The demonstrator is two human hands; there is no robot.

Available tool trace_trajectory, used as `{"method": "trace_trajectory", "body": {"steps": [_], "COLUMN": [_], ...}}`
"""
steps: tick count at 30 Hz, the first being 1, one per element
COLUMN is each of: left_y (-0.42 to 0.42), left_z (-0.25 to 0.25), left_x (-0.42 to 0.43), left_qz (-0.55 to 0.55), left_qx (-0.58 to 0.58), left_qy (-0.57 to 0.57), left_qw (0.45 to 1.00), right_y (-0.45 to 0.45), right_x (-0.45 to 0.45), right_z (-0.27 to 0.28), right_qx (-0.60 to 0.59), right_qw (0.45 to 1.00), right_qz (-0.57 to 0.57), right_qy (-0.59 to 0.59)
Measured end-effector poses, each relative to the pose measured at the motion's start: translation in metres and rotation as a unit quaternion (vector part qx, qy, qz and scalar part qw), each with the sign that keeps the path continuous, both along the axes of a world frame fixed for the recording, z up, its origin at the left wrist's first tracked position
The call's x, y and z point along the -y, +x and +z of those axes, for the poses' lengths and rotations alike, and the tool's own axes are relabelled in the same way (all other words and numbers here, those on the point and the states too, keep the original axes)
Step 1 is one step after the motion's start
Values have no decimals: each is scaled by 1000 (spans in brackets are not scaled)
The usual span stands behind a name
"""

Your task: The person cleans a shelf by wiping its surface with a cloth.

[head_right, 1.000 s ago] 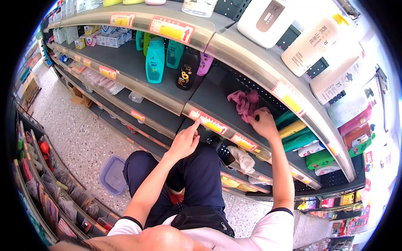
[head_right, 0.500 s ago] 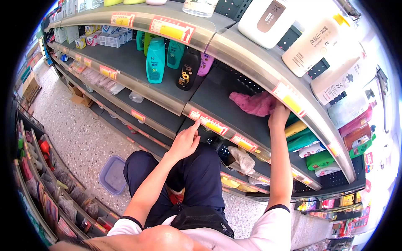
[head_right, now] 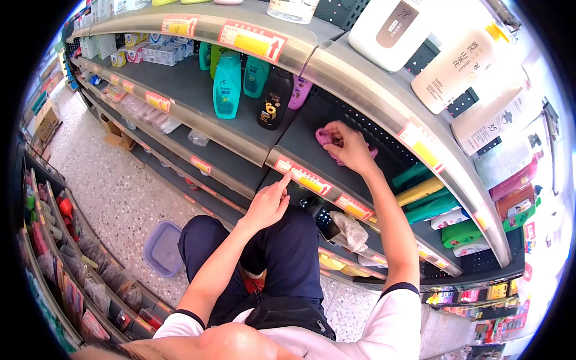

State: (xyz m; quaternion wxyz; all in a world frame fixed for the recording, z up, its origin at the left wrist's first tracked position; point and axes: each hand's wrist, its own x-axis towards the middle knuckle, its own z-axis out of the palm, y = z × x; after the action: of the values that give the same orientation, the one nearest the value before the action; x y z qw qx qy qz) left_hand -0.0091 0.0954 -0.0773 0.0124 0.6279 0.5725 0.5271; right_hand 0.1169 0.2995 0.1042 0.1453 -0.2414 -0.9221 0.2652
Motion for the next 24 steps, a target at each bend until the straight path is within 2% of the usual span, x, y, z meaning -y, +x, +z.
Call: {"method": "trace_trajectory", "body": {"steps": [1,4,7,10,24], "left_y": [1,1,2,2,1], "left_z": [0,0,-2,-2,-8], "left_x": [0,-2,-2,-2,-5], "left_qz": [0,2,2,1,5], "left_qx": [2,2,0,2,-12], "left_qy": [-2,1,-1,2,16], "left_qw": [1000,1000,1000,1000,1000], "right_y": [1,6,7,6,-22], "right_x": [1,-1,8,6,-29], "right_z": [2,1,-1,-6,-26], "right_qx": [14,20,9,11,-30], "right_qw": [1000,980,963,971,966], "right_qz": [13,156,169,155,59], "right_qy": [6,125,207,183,249]}}
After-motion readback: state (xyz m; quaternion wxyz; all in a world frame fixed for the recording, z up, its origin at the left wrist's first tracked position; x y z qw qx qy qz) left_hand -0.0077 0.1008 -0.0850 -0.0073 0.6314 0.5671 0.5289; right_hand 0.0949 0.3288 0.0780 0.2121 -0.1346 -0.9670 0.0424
